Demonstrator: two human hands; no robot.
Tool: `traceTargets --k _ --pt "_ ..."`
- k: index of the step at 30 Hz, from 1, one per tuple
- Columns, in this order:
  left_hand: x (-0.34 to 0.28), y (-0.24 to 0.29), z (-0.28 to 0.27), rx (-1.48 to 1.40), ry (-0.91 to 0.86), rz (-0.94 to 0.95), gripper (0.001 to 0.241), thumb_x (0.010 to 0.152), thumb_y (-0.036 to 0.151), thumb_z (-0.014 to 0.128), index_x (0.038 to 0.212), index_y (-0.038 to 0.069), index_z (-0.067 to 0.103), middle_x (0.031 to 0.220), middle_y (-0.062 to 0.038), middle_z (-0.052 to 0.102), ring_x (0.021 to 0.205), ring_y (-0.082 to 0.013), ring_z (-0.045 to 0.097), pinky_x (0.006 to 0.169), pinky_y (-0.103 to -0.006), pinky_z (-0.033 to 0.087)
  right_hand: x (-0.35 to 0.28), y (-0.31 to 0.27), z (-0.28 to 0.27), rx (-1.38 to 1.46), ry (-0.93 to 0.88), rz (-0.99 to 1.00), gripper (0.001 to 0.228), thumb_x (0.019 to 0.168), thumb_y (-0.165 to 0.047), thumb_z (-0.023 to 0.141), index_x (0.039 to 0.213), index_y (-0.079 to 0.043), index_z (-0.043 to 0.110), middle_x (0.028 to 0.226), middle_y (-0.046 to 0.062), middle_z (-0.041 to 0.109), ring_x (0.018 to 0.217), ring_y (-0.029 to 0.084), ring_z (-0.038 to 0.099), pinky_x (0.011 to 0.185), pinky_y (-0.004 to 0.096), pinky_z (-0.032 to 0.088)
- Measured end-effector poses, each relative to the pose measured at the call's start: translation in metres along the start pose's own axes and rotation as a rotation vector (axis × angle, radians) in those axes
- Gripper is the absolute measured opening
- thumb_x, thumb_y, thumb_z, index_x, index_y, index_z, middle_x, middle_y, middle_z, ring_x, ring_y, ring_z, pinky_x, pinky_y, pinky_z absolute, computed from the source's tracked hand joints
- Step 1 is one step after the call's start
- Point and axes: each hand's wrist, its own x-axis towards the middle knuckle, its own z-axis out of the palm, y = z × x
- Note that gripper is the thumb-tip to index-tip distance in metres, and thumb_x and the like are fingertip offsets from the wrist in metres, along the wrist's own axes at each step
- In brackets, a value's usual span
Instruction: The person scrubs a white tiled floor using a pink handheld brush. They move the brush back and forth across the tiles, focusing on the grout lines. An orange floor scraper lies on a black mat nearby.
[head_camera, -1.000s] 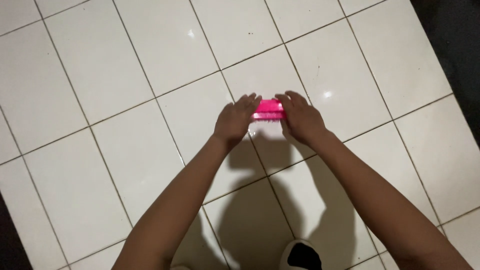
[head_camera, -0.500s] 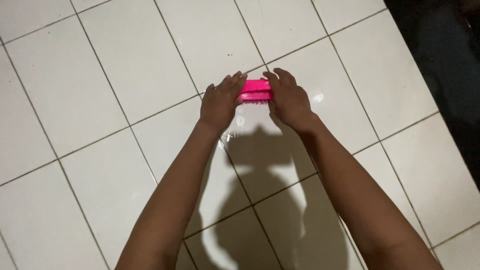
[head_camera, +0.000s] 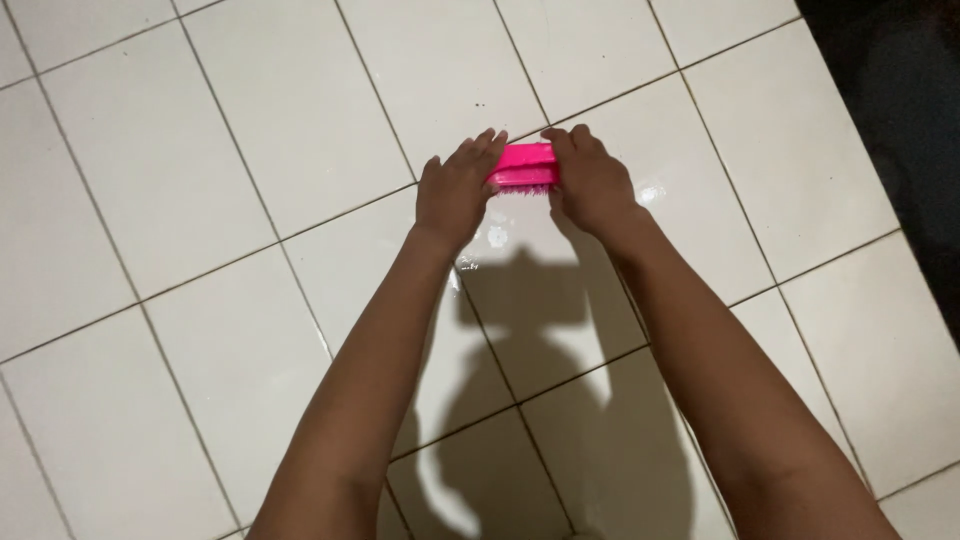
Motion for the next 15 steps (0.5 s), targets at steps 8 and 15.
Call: traceTargets --k 8,15 --pt "-0.079 -0.05 -0.032 0.068 -0.045 -0.054 0.066 0.096 0.031 0.065 0.156 0.022 0.039 0.159 0.001 0.044 0.144 -0.0219 0.043 0.106 -0.0527 0.041 -0.009 -0.077 0.029 -0.083 -0.148 -0.064 0.07 0.09 -0.019 0.069 0.152 -0.012 0.038 0.135 0.016 0.05 0.124 0.033 0.057 0.089 0.047 0.056" --pt "-0.18 -0.119 -0.062 0.088 -0.011 -0.201 0.066 0.095 0.032 0.067 0.155 0.021 0.043 0.156 0.0 0.049 0.14 -0.0218 0.048 0.103 -0.0495 0.043 -0.007 -0.189 0.063 -0.299 -0.287 -0.251 0.075 0.094 -0.03 0.066 0.156 -0.011 0.027 0.143 0.018 0.045 0.119 0.033 0.06 0.087 0.046 0.057"
